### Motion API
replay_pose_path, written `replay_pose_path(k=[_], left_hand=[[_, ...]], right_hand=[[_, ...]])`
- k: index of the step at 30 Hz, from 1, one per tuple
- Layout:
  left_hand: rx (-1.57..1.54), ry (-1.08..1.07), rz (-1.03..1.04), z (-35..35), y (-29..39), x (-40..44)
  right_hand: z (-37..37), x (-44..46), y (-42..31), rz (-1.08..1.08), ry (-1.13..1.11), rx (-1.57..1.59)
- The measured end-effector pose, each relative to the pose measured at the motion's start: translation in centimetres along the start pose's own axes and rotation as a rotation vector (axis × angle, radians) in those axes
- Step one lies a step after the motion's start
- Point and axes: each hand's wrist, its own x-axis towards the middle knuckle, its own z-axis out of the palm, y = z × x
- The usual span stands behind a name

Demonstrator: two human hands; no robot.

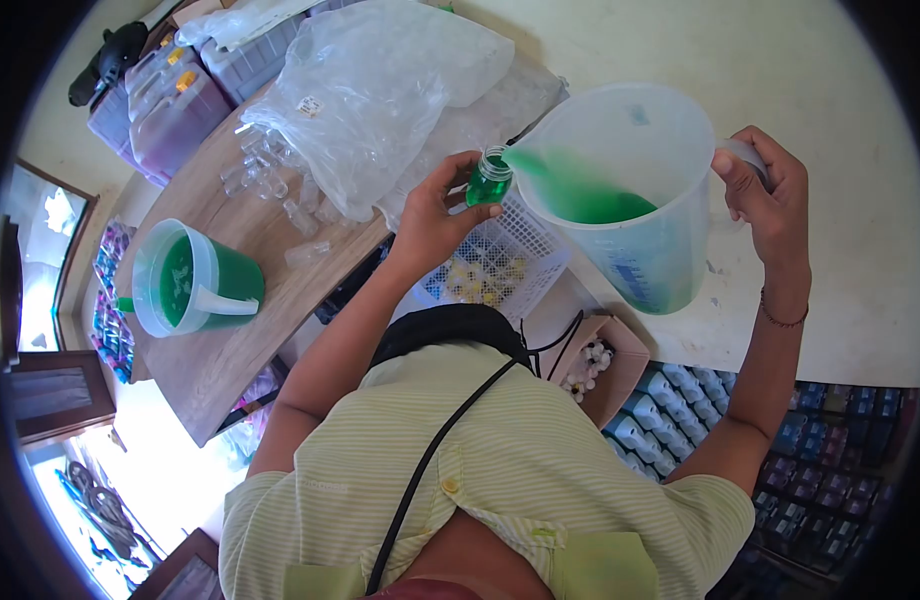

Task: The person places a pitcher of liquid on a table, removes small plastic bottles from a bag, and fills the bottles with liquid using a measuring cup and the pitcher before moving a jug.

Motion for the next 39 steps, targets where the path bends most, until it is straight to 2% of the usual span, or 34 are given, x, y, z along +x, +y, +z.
replay_pose_path(k=[3,15,22,24,28,31,39], left_hand=[[-0.030,-0.051,-0.068,-0.1,0.4,0.3],[-0.042,-0.050,-0.103,-0.3,1.1,3.1],[-0.020,-0.007,0.001,-1.8,2.4,7.4],[-0.021,0.009,0.009,-2.7,3.2,9.3],[-0.076,0.102,0.179,-5.6,5.4,13.0],[-0.102,0.203,0.196,-8.8,5.9,14.0],[0.118,0.553,-0.005,-18.6,-2.3,10.7]], right_hand=[[-0.1,-0.1,0.5,0.012,0.025,0.060],[0.5,0.7,4.0,0.012,0.134,0.329],[2.7,3.8,5.8,0.033,0.228,0.590],[3.5,5.5,6.2,0.034,0.258,0.649],[5.6,9.9,6.4,0.058,0.290,0.734],[6.9,14.8,7.2,0.073,0.301,0.765],[12.2,33.4,7.1,0.008,0.261,0.785]])
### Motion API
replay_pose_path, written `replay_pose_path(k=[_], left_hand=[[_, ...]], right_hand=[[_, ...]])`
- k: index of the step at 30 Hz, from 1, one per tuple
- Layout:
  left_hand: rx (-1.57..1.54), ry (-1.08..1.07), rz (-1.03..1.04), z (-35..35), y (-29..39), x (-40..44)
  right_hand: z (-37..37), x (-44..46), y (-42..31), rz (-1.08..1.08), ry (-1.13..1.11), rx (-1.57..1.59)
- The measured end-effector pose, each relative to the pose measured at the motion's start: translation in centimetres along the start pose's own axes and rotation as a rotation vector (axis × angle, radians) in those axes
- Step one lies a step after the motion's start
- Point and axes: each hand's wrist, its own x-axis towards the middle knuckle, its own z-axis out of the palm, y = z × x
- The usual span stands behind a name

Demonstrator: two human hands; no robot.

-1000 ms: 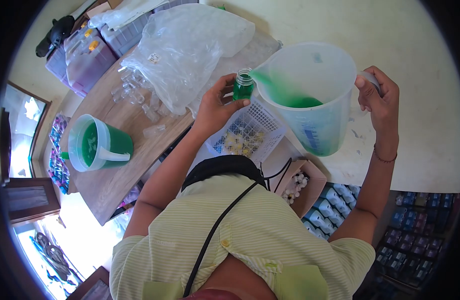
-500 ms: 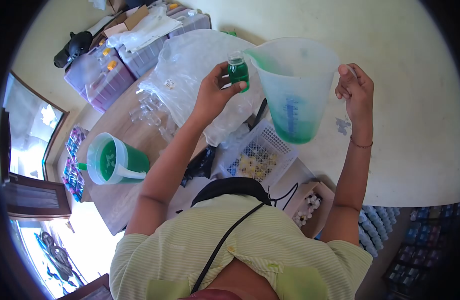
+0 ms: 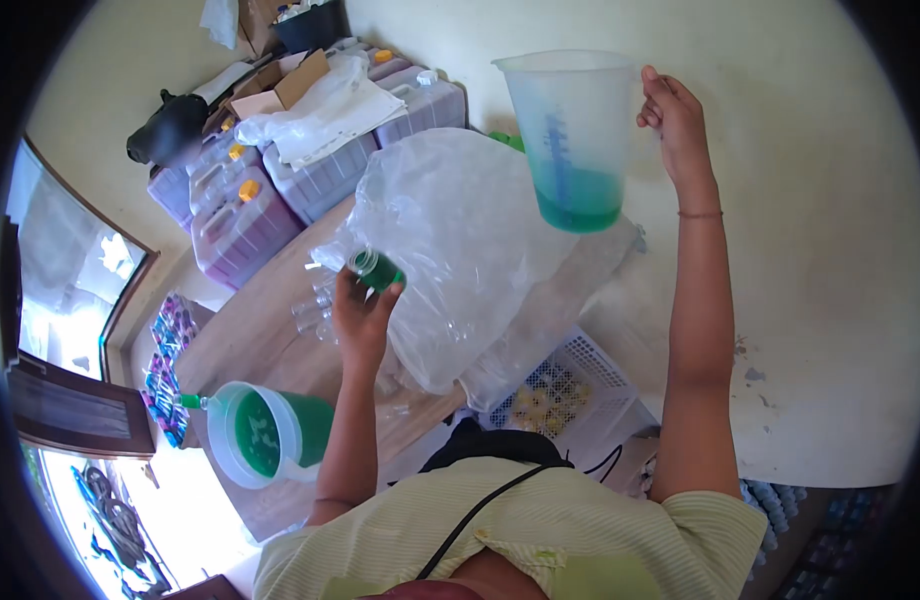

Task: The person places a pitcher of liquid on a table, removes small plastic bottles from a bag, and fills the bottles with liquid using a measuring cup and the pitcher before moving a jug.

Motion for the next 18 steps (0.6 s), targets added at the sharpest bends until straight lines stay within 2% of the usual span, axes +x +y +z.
replay_pose_path(k=[5,9,15,18], left_hand=[[0.089,0.167,-0.149,-4.1,-5.6,-1.2],[0.098,0.314,-0.245,-5.9,-8.7,-2.6],[0.227,0.431,-0.239,-7.4,-11.5,-2.6],[0.221,0.485,-0.249,-8.6,-13.0,-3.1]], right_hand=[[7.1,11.2,6.8,0.002,-0.058,-0.007],[12.5,17.6,13.8,0.028,-0.106,-0.142],[17.3,23.5,25.0,0.237,-0.118,0.049],[17.8,23.8,28.9,0.252,-0.091,0.259]])
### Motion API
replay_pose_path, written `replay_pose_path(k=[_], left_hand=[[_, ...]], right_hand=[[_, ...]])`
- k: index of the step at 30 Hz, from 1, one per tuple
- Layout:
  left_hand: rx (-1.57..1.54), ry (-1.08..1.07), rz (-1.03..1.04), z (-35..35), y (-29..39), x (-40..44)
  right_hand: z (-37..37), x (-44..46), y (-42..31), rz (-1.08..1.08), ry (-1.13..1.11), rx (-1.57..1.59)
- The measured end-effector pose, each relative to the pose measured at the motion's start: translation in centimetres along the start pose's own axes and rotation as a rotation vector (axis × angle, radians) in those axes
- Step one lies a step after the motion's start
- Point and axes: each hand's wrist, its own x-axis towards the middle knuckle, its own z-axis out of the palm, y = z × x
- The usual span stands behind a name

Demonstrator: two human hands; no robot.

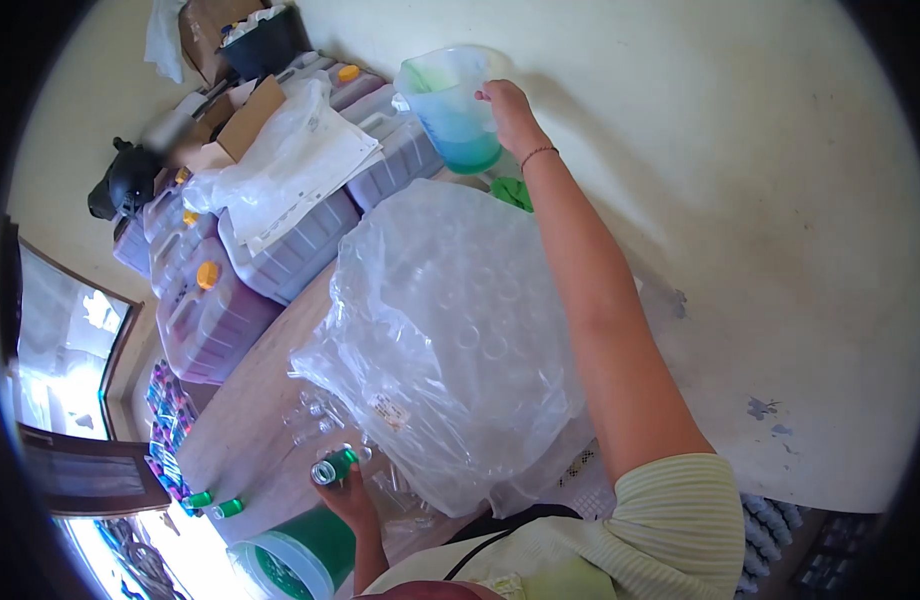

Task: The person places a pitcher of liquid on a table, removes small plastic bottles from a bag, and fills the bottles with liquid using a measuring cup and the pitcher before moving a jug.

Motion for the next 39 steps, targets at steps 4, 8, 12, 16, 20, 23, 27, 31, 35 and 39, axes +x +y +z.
replay_pose_path(k=[4,8,12,16,20,23,27,31,35,39], left_hand=[[0.074,0.019,0.050,-0.5,-0.8,0.5],[0.059,0.048,-0.005,-0.4,-0.2,0.7],[0.099,0.024,0.008,-0.6,0.0,0.5],[0.045,-0.005,-0.021,0.0,0.9,0.1],[0.011,-0.022,0.009,-0.3,0.5,-0.3],[-0.011,-0.030,0.035,-0.2,1.0,-0.5],[-0.058,-0.061,0.091,0.0,2.3,-1.2],[-0.013,-0.160,0.173,0.3,3.6,-2.1],[-0.075,-0.360,0.207,2.8,8.5,-3.5],[-0.182,-0.658,0.236,5.6,14.8,-6.1]], right_hand=[[-1.0,-0.3,3.6,0.037,0.043,0.131],[-1.6,-0.4,7.1,0.042,0.083,0.159],[-2.0,-1.7,8.5,0.075,0.133,0.235],[-3.2,-3.7,8.7,0.195,0.149,0.205],[-4.5,-4.7,8.2,0.149,0.083,-0.260],[-3.6,-8.4,2.9,0.132,0.130,-0.433],[-6.9,-14.4,-2.0,0.135,0.141,-0.346],[-11.6,-23.0,-7.1,0.165,0.144,-0.343],[-17.5,-33.1,-10.9,0.153,0.211,-0.420],[-22.3,-44.4,-12.8,0.234,0.323,-0.510]])
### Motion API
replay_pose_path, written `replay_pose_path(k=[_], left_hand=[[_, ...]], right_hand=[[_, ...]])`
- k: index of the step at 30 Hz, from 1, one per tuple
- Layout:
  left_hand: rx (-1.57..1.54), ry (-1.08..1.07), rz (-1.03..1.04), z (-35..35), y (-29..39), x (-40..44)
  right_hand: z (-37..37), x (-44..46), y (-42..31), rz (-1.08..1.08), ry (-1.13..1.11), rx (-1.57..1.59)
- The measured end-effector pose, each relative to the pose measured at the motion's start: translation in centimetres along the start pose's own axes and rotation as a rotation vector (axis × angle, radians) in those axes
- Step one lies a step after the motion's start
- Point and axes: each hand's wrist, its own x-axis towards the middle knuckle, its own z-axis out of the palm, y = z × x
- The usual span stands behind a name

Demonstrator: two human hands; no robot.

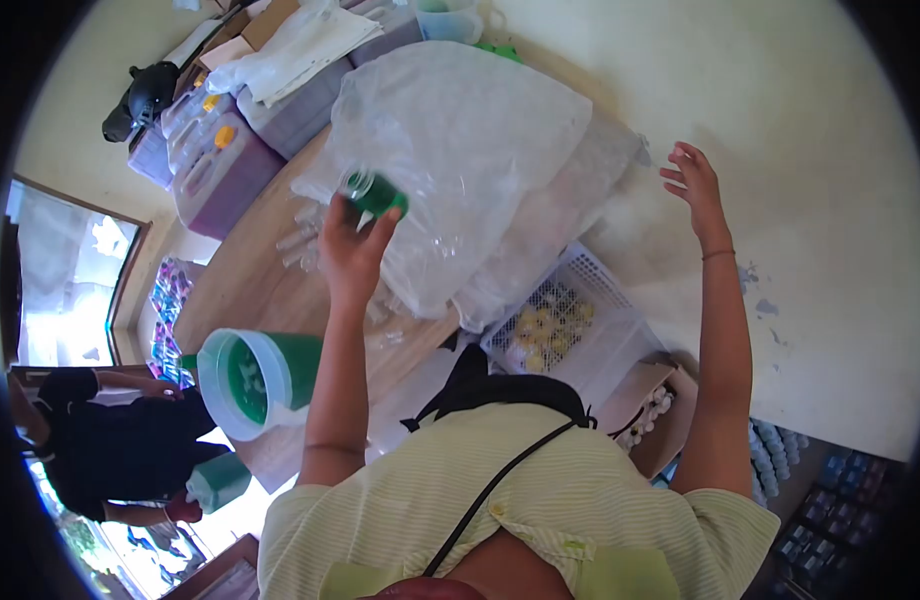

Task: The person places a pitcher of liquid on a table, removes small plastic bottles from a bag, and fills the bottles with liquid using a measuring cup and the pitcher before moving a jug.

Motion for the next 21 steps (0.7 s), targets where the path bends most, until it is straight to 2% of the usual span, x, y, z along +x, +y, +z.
replay_pose_path(k=[6,12,21], left_hand=[[-0.167,-0.363,0.061,5.5,4.2,-1.0],[-0.235,-0.615,0.033,9.5,6.2,-3.2],[-0.286,-0.764,0.010,11.5,7.2,-6.7]], right_hand=[[-9.1,-11.2,7.0,0.147,0.130,0.002],[-13.0,-18.8,11.6,0.246,0.247,0.078],[-13.4,-24.2,13.9,0.281,0.258,0.127]])
